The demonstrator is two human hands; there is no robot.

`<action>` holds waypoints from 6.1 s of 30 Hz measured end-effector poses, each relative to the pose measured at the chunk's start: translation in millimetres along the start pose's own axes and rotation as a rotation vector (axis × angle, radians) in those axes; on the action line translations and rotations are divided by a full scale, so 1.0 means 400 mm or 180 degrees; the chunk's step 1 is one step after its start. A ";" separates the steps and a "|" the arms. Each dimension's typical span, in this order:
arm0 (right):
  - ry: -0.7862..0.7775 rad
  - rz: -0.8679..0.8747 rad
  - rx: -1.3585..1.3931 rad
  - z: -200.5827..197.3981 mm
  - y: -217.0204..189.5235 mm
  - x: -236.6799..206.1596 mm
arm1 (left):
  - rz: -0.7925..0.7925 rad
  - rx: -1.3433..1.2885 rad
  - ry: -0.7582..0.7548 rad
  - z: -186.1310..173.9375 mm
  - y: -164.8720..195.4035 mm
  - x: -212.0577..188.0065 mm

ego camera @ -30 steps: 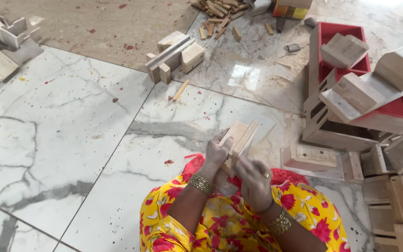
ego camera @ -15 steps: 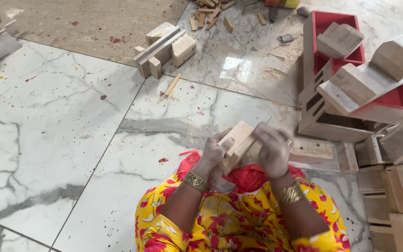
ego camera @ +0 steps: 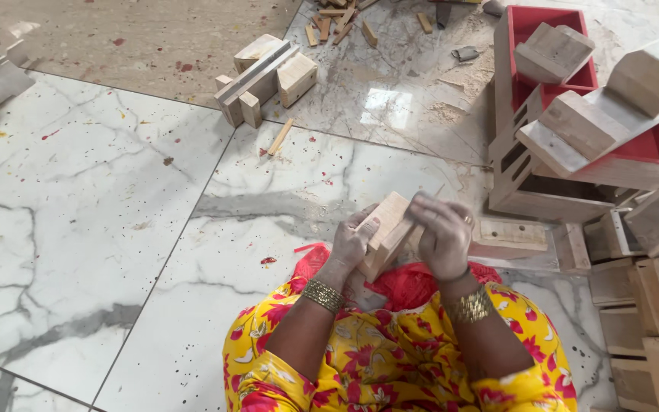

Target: The person sits on the floor holding small wooden parts and rubs a wooden block repeatedly against other wooden pieces, working the surfaces and fitting pieces together one at a time. Wood dust covers their hands as they turn each piece and continue rubbing.

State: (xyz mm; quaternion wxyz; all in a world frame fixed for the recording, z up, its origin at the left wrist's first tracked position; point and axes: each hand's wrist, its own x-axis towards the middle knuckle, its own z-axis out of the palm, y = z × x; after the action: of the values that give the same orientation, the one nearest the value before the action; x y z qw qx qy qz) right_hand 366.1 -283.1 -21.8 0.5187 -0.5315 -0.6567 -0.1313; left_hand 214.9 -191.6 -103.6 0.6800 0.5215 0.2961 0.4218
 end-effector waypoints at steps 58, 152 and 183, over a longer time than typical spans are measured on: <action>0.0069 0.0177 -0.0616 -0.003 0.029 -0.039 | 0.0181 0.0442 0.0482 0.033 0.005 -0.029; 0.0400 0.0177 -0.0833 -0.035 0.127 -0.044 | -0.0264 0.1169 0.0771 0.044 0.024 -0.071; -0.1014 0.1217 0.0321 0.233 0.125 -0.195 | -0.0124 -0.1328 0.1960 -0.221 0.080 -0.019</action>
State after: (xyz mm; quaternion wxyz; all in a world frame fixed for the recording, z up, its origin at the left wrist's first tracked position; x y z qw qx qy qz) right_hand 349.2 -239.3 -144.5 0.4500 -0.6334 -0.6234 0.0876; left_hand 128.5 -154.4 -97.8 0.6586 0.2146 0.4044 0.5972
